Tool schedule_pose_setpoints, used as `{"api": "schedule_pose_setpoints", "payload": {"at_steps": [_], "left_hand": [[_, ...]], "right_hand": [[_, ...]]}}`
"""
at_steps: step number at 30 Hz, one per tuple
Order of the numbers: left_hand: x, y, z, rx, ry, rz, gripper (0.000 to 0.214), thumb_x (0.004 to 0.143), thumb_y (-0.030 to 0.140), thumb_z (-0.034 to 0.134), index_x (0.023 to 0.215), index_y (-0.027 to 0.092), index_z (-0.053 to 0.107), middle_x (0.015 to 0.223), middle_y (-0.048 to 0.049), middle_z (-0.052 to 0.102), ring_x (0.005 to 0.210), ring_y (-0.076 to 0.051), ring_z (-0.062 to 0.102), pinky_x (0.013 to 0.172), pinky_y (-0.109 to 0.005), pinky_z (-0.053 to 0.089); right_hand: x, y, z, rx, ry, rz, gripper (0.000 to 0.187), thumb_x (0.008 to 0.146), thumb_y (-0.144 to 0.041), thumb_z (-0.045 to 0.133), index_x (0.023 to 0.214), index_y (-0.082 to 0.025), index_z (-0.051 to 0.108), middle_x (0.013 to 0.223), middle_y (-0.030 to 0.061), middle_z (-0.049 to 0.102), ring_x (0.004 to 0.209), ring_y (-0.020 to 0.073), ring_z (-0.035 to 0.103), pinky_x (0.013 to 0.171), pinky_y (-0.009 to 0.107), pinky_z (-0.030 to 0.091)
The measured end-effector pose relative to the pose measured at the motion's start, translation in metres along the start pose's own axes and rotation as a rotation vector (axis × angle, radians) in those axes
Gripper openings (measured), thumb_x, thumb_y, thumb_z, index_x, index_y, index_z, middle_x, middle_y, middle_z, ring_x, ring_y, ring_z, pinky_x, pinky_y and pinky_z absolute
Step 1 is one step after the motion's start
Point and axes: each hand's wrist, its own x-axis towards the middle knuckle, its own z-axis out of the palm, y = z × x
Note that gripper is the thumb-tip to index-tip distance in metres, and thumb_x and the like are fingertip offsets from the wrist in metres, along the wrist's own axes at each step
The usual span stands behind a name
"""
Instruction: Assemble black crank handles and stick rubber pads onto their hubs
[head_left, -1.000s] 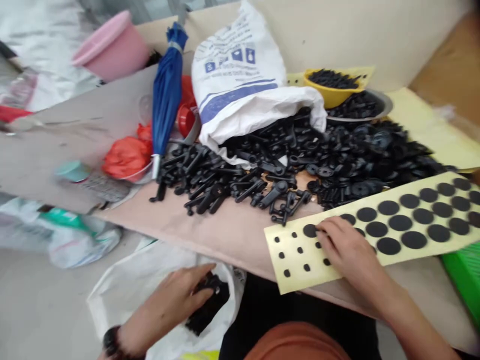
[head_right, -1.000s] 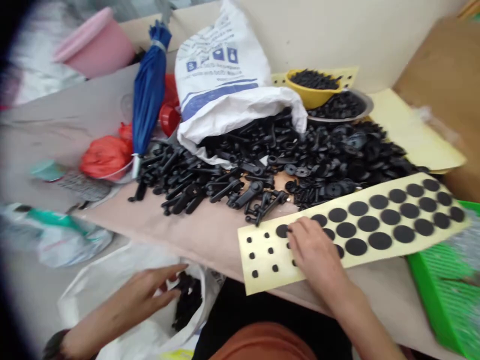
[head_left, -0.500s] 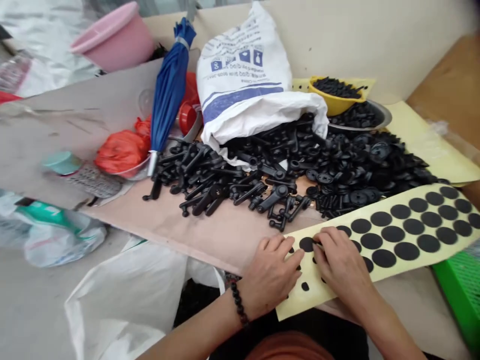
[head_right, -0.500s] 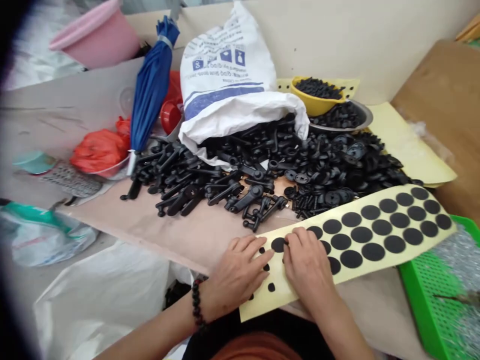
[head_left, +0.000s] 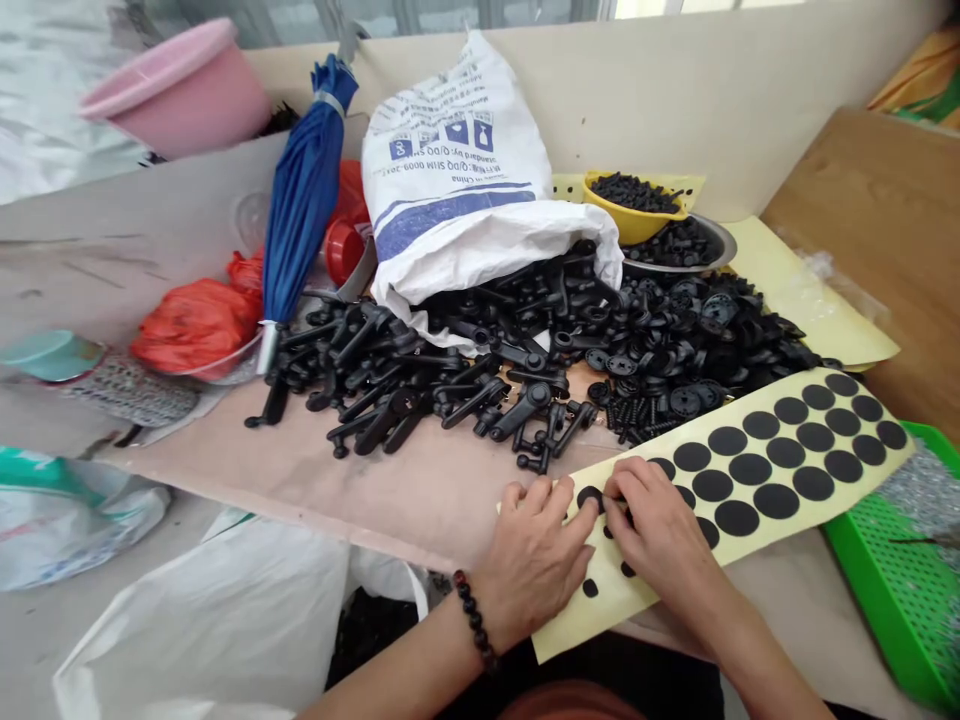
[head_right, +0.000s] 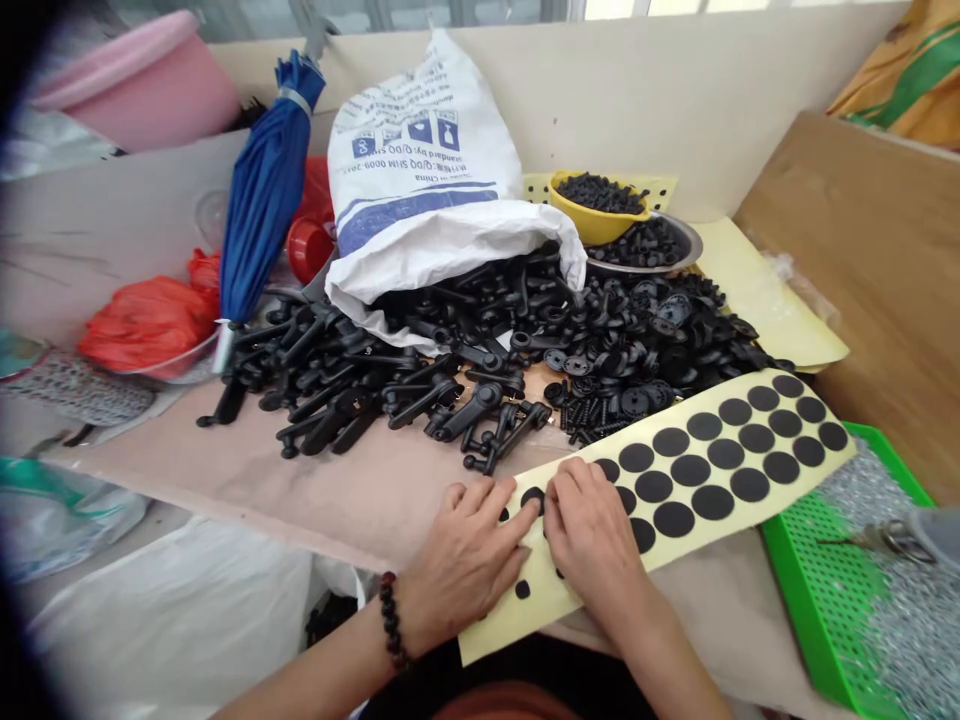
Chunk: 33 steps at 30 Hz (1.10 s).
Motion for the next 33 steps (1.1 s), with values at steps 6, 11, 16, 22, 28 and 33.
{"api": "schedule_pose_setpoints", "payload": {"at_steps": [6,11,16,22,28,33], "left_hand": [[0.001,0.001,-0.001,-0.002,0.002,0.01,0.027,0.09,0.034,0.045,0.114,0.022,0.05,0.117,-0.0076,0.05,0.096,-0.027,0.045,0.073,-0.042,0.04],[-0.003,-0.015,-0.006,-0.184,0.059,0.051,0.02,0.09,0.026,0.045,0.106,0.02,0.054,0.112,-0.0079,0.052,0.097,-0.025,0.046,0.079,-0.04,0.041],[0.027,-0.031,-0.025,-0.154,0.243,-0.024,0.03,0.091,0.018,0.039,0.119,0.012,0.05,0.11,-0.011,0.055,0.1,-0.025,0.045,0.085,-0.038,0.04],[0.095,-0.02,-0.038,0.142,0.065,-0.092,0.028,0.084,0.007,0.043,0.108,0.005,0.057,0.093,-0.0152,0.061,0.09,-0.029,0.05,0.072,-0.041,0.039],[0.111,-0.026,-0.025,0.138,0.073,-0.018,0.018,0.079,0.003,0.045,0.087,0.009,0.061,0.086,-0.016,0.063,0.091,-0.031,0.053,0.074,-0.044,0.038],[0.102,-0.037,-0.028,0.04,0.129,0.014,0.036,0.08,0.005,0.043,0.113,0.014,0.053,0.089,-0.0079,0.067,0.088,-0.023,0.058,0.084,-0.039,0.04]], "right_hand": [[-0.001,-0.004,-0.003,0.221,-0.054,0.083,0.014,0.077,-0.01,0.045,0.069,-0.021,0.043,0.076,0.0037,0.054,0.075,0.0209,0.049,0.069,0.035,0.039],[-0.002,-0.005,-0.008,0.331,-0.131,0.14,0.012,0.076,-0.011,0.045,0.068,-0.021,0.044,0.081,0.0046,0.059,0.083,0.0232,0.051,0.074,0.038,0.039],[-0.004,-0.005,-0.018,0.441,-0.215,0.21,0.011,0.076,-0.013,0.045,0.068,-0.021,0.047,0.094,0.0053,0.062,0.096,0.0246,0.053,0.085,0.042,0.038],[-0.007,-0.003,-0.027,0.596,-0.234,0.244,0.01,0.074,-0.015,0.047,0.066,-0.021,0.048,0.096,0.0071,0.063,0.1,0.0254,0.054,0.088,0.041,0.038],[-0.011,0.009,-0.036,0.855,-0.088,0.344,0.014,0.077,-0.027,0.055,0.065,-0.02,0.053,0.101,0.0093,0.06,0.099,0.0259,0.055,0.085,0.036,0.041],[-0.021,0.023,-0.043,1.089,0.027,0.449,0.022,0.078,-0.034,0.062,0.064,-0.019,0.055,0.107,0.0077,0.057,0.102,0.0247,0.052,0.082,0.031,0.042]]}}
